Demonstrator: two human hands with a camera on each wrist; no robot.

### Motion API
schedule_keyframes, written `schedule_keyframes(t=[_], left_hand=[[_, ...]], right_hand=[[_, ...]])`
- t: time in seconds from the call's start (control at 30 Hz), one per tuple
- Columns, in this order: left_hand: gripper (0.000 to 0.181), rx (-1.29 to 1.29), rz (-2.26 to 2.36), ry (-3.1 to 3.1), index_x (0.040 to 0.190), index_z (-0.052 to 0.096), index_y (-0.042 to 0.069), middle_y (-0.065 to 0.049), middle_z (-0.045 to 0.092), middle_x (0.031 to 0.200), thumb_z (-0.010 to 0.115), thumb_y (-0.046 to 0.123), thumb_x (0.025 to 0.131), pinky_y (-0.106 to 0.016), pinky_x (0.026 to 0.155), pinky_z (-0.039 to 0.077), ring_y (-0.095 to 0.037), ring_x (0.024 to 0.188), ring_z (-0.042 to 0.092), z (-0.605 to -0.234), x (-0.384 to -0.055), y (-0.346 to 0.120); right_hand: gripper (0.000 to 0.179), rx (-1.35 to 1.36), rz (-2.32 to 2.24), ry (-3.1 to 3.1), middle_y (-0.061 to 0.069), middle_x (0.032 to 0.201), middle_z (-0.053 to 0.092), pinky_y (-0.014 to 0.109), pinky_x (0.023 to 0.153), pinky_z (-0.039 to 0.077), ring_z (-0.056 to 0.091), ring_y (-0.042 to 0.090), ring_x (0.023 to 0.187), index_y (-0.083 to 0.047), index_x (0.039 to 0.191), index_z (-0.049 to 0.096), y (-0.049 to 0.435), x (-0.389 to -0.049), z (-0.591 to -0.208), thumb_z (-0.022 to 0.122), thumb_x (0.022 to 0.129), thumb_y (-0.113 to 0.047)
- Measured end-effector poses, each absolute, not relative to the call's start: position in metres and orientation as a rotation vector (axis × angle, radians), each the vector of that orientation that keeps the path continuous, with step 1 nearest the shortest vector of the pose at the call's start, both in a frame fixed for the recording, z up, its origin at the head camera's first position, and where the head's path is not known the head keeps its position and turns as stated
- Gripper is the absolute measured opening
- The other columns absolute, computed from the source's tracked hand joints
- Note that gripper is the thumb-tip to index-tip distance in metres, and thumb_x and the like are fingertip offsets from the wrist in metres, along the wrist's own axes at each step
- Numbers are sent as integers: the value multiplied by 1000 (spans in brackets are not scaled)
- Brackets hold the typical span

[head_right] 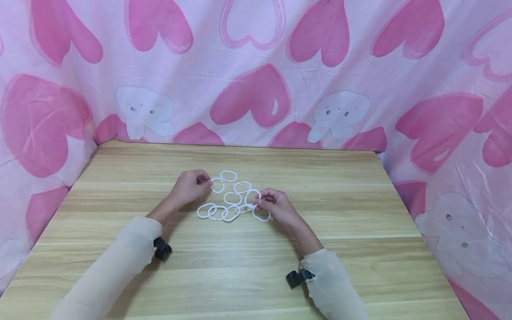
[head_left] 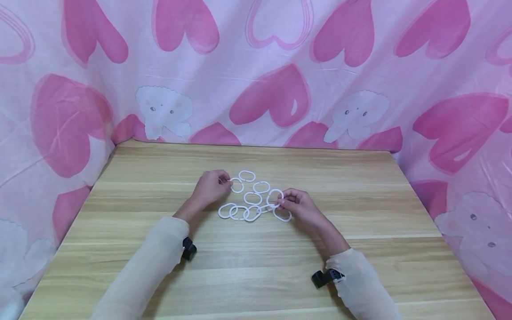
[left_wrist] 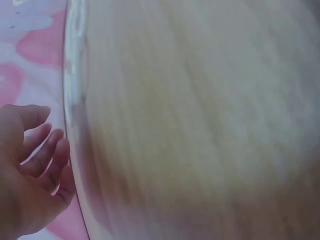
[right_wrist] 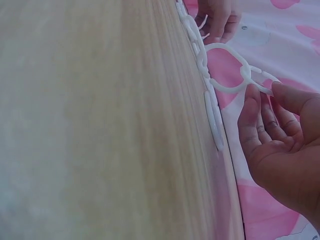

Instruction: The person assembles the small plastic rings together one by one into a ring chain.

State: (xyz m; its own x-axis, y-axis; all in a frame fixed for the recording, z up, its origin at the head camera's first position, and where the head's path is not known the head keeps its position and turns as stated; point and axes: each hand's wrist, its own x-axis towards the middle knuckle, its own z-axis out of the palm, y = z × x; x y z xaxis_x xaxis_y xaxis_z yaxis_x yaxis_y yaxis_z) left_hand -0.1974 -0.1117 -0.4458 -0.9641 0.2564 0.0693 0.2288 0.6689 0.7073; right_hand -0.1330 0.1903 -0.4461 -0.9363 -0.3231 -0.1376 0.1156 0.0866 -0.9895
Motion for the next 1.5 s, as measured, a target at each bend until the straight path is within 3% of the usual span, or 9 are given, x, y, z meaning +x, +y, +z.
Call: schedule_keyframes(t=[0.2, 0.33, 0.6, 0.93, 1.3, 1.5], left_hand=[[43, 287, 1056, 2863, 118, 69, 1, -16, 71, 113, 71, 34, 91, -47, 100, 53, -32, 108, 65, -450, -202, -109], [52, 241, 1011, 2855, 120, 68, 1, -17, 68, 119, 72, 42, 89, -48, 103, 51, -34, 113, 63, -451, -203, -106], [49, 265, 932, 2869, 112, 72, 2, -15, 67, 111, 75, 43, 87, -46, 95, 52, -31, 103, 63, -449, -202, -105], [66, 289, 828, 2889, 122, 67, 2, -15, 65, 118, 74, 55, 84, -48, 99, 52, -33, 110, 62, -452, -201, -100], [64, 335, 780, 2923, 129, 66, 6, -13, 62, 121, 78, 49, 83, -48, 97, 50, -33, 112, 59, -454, -201, -97], [64, 294, 833, 2848, 134, 64, 12, -12, 60, 125, 81, 45, 82, -50, 102, 44, -32, 116, 55, -451, -202, -96]], right_hand=[[19, -200, -1924, 2038, -2, 91, 72, 20, 82, 60, 70, 5, 86, 18, 111, 55, 192, -133, -446, 55, 98, 4], [23, -213, -1926, 2038, 0, 92, 73, 20, 82, 60, 71, 5, 86, 20, 114, 53, 193, -134, -448, 56, 98, 4], [28, -228, -1940, 2032, 2, 93, 74, 21, 83, 61, 71, 6, 86, 23, 117, 50, 195, -134, -447, 57, 98, 4], [28, -210, -1936, 2030, 1, 93, 74, 22, 84, 61, 72, 6, 86, 23, 118, 49, 195, -133, -446, 56, 98, 5], [27, -199, -1916, 2046, -6, 89, 72, 20, 82, 60, 71, 6, 86, 21, 118, 51, 197, -134, -447, 56, 98, 4], [26, -200, -1916, 2054, -7, 88, 71, 20, 81, 60, 71, 5, 85, 21, 117, 51, 198, -135, -449, 56, 98, 4]])
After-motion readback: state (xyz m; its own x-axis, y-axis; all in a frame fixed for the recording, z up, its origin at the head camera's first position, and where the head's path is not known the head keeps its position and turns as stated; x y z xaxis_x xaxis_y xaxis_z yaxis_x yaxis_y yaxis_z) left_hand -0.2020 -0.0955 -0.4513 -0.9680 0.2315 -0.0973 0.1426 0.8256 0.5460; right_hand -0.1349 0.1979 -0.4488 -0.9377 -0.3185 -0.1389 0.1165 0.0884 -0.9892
